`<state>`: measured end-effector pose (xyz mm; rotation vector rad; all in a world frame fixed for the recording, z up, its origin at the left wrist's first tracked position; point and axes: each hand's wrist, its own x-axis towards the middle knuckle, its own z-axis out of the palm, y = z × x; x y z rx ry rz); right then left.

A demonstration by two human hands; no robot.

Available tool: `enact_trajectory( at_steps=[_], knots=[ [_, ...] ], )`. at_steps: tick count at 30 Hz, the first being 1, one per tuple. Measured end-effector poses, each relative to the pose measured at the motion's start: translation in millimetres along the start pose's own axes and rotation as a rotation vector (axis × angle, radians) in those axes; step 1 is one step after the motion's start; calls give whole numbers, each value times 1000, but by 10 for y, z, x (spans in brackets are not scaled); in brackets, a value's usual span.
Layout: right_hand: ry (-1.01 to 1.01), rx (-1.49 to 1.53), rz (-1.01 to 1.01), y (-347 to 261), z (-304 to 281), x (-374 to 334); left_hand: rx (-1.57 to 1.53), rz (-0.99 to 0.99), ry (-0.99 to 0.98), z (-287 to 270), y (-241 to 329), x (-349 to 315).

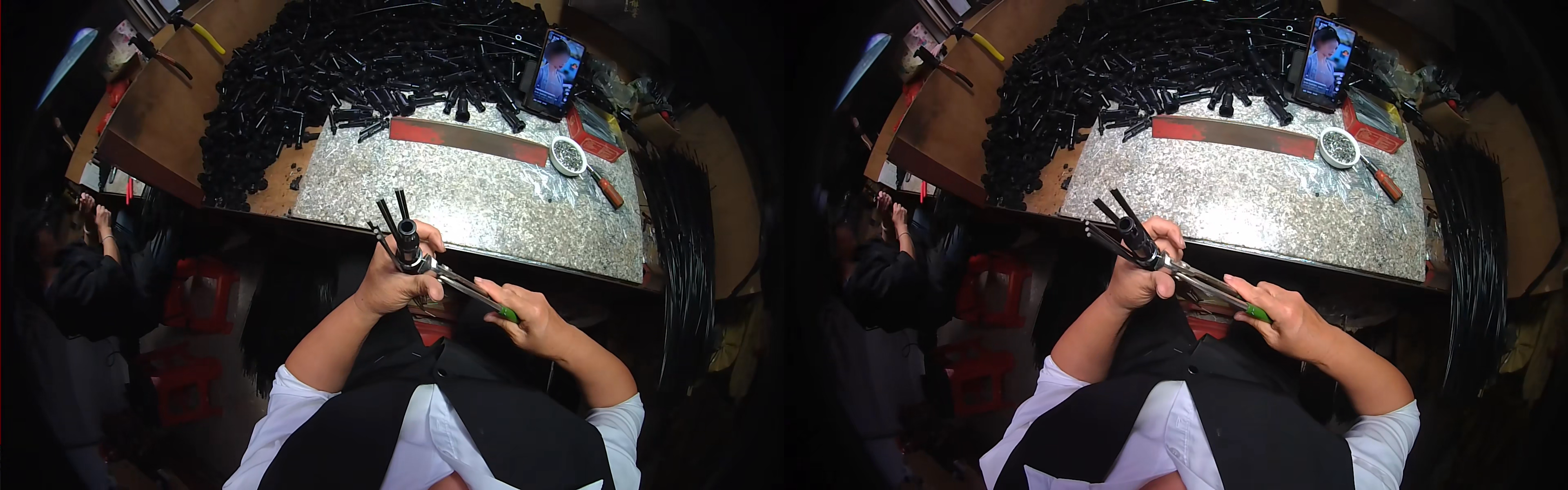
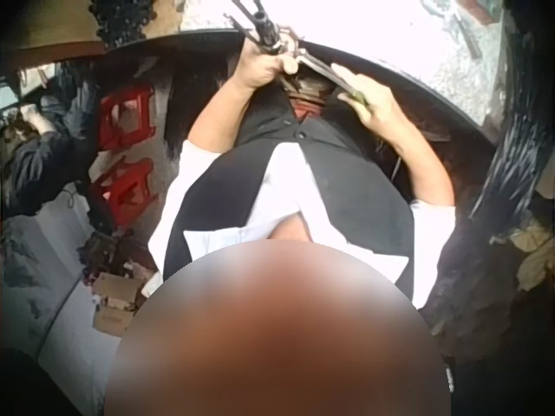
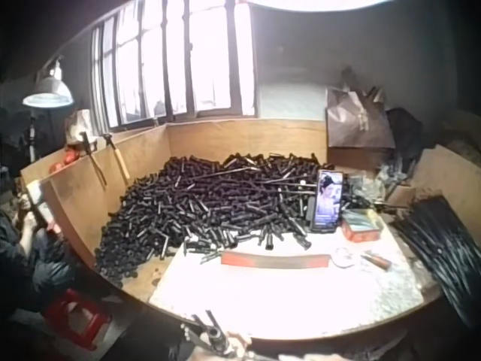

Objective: Assembling metal ribs into a center hub for umbrellas at a workbench.

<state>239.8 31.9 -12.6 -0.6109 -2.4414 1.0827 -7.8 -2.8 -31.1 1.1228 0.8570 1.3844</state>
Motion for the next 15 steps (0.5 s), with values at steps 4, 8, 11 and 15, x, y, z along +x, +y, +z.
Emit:
enact_trajectory(
  at_steps=[4, 8, 11, 15],
  knots=[
    [26, -35, -21, 17, -19, -19, -68, 46, 9, -24, -59, -13],
    [127, -75, -45, -33, -121, 1, -55, 114, 39, -23, -125, 0],
    [394, -286, -156, 75, -303, -20, -53, 77, 68, -55, -107, -31],
    [663, -147, 104, 313, -638, -40, -24, 37, 124, -29, -93, -30]
  ],
)
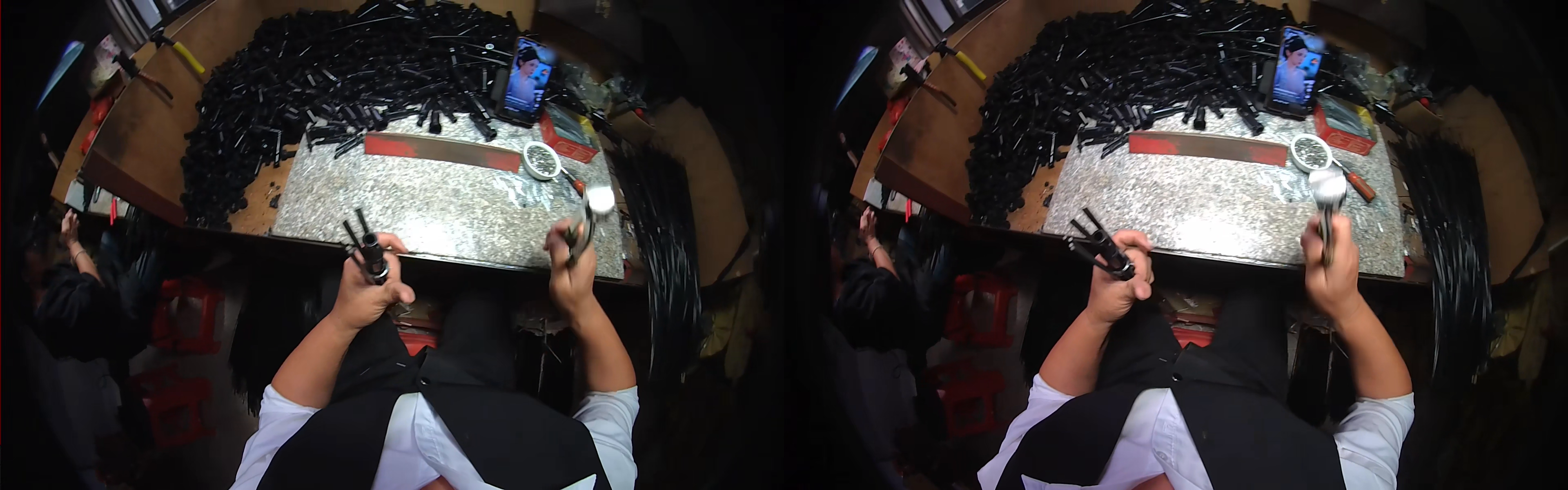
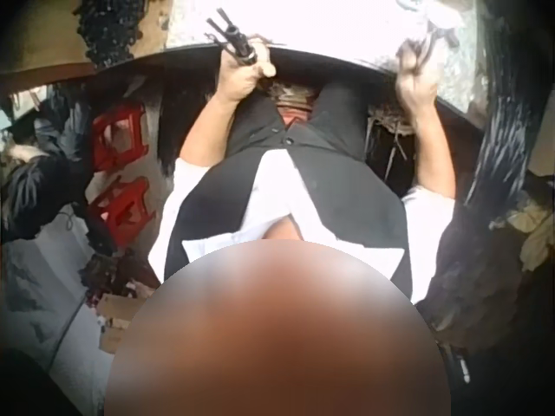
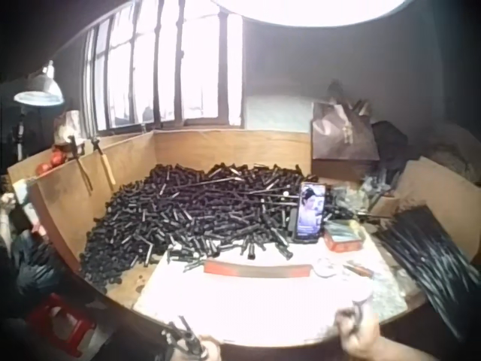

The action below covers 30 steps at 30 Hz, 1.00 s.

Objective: Assembling metal ribs into a center hub for umbrellas at a workbench.

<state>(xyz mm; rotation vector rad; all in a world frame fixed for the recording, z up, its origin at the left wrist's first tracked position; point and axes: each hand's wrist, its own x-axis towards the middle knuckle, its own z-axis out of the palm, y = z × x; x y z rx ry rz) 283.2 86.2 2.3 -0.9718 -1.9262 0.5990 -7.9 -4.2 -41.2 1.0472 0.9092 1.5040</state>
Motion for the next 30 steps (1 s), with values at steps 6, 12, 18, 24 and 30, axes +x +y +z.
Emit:
enact_trajectory(
  at_steps=[6, 12, 18, 24, 30],
  knots=[
    [-50, -379, 195, 520, -305, 716, 70, 84, -27, 33, 25, -64],
    [-261, -862, 208, 577, -207, 1158, 127, 113, -77, 78, 42, -133],
    [-426, -979, 199, 647, -24, 1392, 117, 109, -90, 114, 52, -151],
    [-451, -1008, 222, 702, 57, 1486, 192, 60, -135, 63, 39, -144],
    [-370, -886, 213, 578, 29, 1471, 190, 43, -137, 61, 60, -132]
  ],
)
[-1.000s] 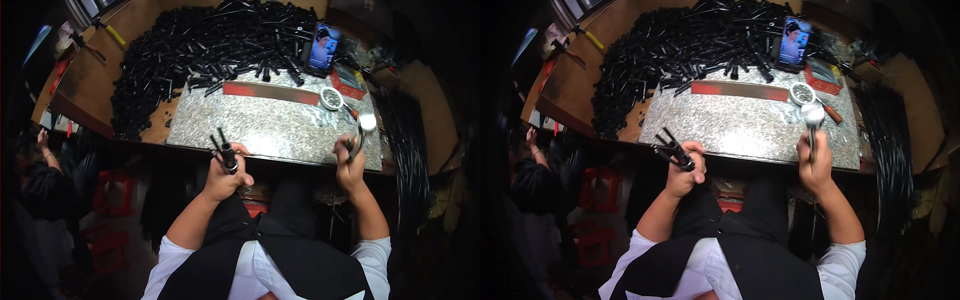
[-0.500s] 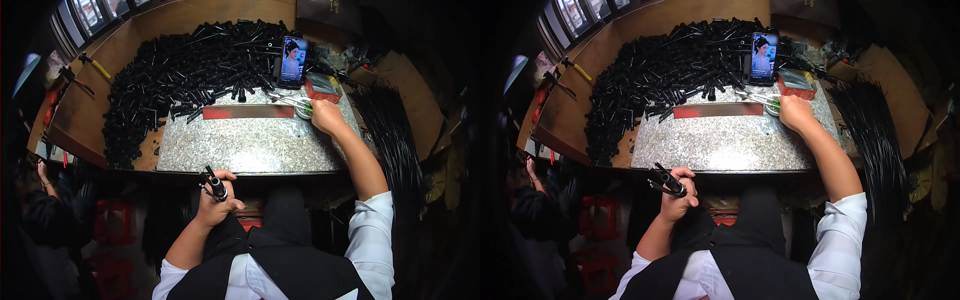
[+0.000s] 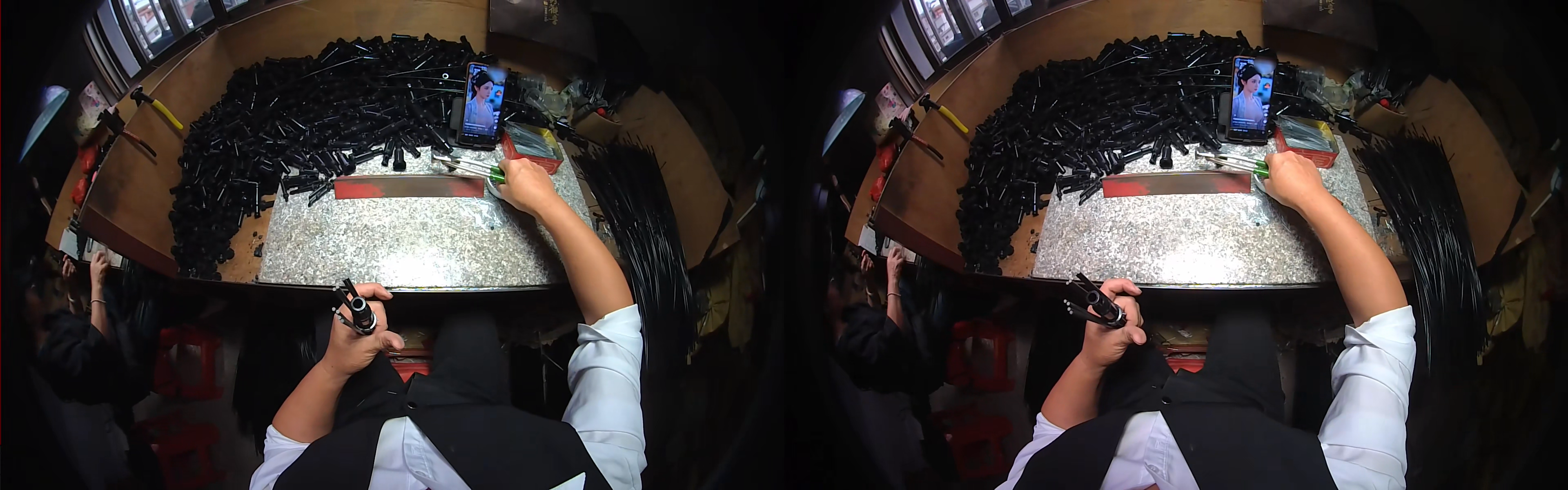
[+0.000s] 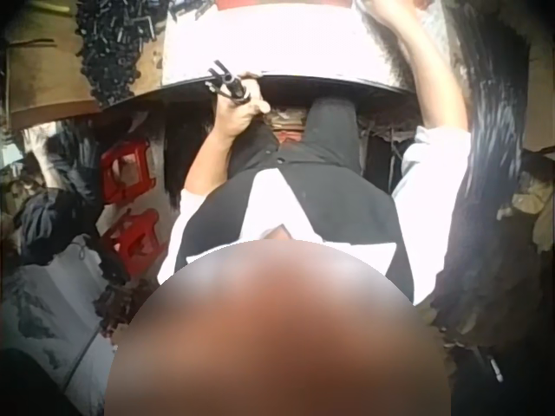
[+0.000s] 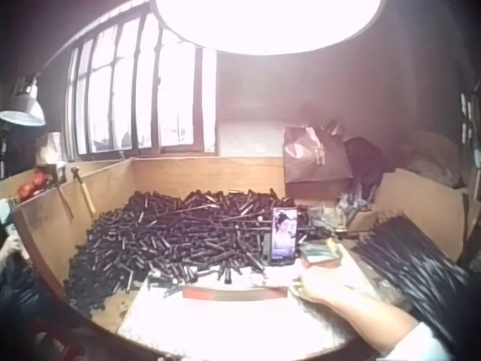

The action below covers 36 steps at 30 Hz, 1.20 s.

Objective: Assembling metal ribs into a center hub for umbrellas at a workbench.

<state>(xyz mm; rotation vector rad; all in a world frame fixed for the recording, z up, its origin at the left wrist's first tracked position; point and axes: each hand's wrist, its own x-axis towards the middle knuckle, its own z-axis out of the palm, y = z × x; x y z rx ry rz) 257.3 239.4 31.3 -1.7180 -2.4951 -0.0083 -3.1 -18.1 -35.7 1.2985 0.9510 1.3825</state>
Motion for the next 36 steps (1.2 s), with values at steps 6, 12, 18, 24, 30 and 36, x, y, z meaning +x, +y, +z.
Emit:
enact_trajectory(
  at_steps=[6, 12, 18, 24, 30, 36],
  knots=[
    [309, 183, -62, 8, 94, -164, -7, -14, 2, 15, -9, 22],
    [159, 871, -136, -668, -57, -834, -62, -70, 35, 58, -15, 9],
    [-94, 1422, -279, -1195, 19, -1354, -29, -38, 33, 57, 1, -30],
    [-168, 1797, -365, -1485, 119, -1579, 46, 91, 53, 113, 128, -2],
    [-88, 1693, -502, -1583, 263, -1669, 29, 95, 74, 145, 186, -71],
    [83, 1509, -609, -1586, 238, -1676, 210, 143, 29, 158, 270, -55]
  ],
)
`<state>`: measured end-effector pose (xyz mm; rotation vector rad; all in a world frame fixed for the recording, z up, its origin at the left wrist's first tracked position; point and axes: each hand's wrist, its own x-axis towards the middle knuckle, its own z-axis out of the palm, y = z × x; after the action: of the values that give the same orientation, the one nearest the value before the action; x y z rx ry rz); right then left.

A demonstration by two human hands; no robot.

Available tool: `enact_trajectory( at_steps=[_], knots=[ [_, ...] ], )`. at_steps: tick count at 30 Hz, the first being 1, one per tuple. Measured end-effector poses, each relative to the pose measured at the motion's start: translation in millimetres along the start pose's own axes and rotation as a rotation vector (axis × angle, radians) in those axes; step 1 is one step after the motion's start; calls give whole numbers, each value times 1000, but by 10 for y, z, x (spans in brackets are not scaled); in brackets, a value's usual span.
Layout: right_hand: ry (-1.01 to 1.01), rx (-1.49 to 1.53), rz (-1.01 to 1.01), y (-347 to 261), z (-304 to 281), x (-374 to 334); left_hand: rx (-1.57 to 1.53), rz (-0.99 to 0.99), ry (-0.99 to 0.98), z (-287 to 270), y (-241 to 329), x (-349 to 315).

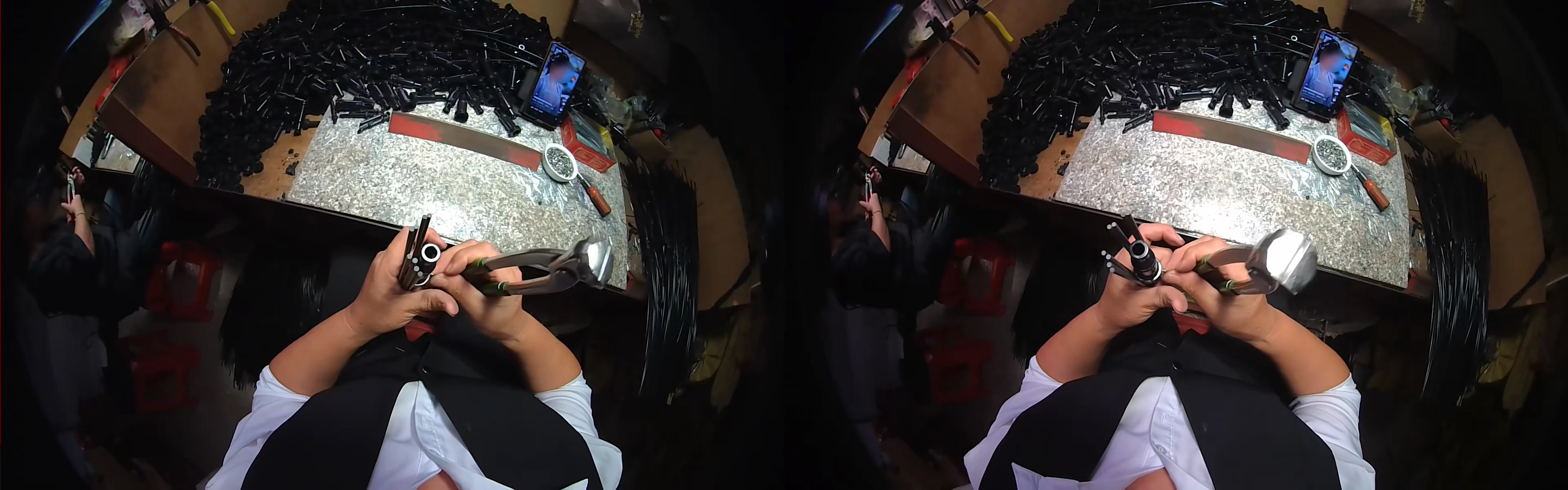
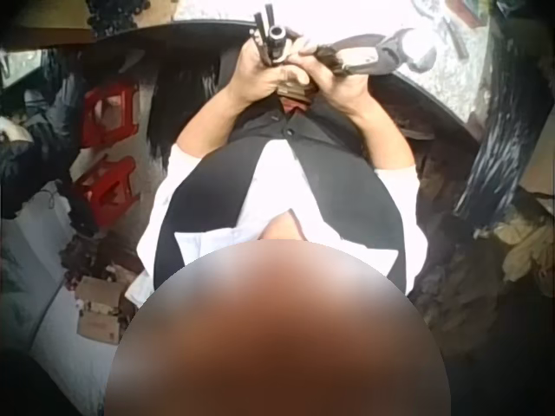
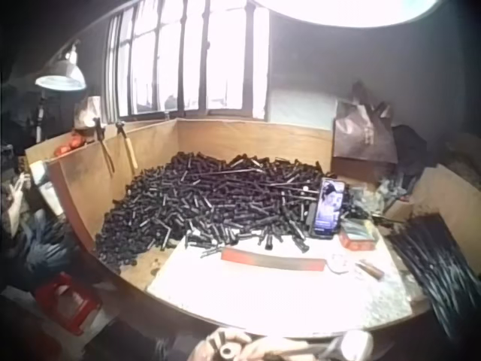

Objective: Assembling metal ribs into a center hub for umbrellas at a workbench.

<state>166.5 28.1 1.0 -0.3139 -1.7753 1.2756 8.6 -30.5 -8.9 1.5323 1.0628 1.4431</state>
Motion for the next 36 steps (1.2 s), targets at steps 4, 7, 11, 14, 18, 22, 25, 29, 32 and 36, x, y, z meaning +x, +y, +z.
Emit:
enact_trajectory(
  at_steps=[4, 7, 11, 14, 18, 22, 25, 29, 32, 36],
  knots=[
    [-27, -44, -45, -40, 31, 51, -122, -88, 47, 9, -56, -31],
    [-9, 14, -17, 3, 31, 39, -253, -142, 75, 43, -128, -72],
    [-46, -95, 28, 15, 3, 19, -252, -121, 84, 44, -149, -53],
    [-22, -24, 67, 21, 2, 9, -271, -138, 82, 50, -145, -50],
    [8, 41, 116, 27, 25, -12, -297, -172, 82, 55, -137, -52],
    [19, -12, 84, 69, 41, -25, -277, -172, 71, 37, -156, -59],
    [44, -12, -53, 57, 89, -5, -318, -196, 77, 36, -151, -86],
    [0, -18, -96, 35, 88, 47, -299, -201, 83, 12, -181, -84],
    [-8, 8, -97, 72, 126, 75, -332, -197, 42, -19, -181, -86],
    [-28, -12, 71, 116, 158, 90, -417, -217, 23, -98, -200, -66]
  ],
)
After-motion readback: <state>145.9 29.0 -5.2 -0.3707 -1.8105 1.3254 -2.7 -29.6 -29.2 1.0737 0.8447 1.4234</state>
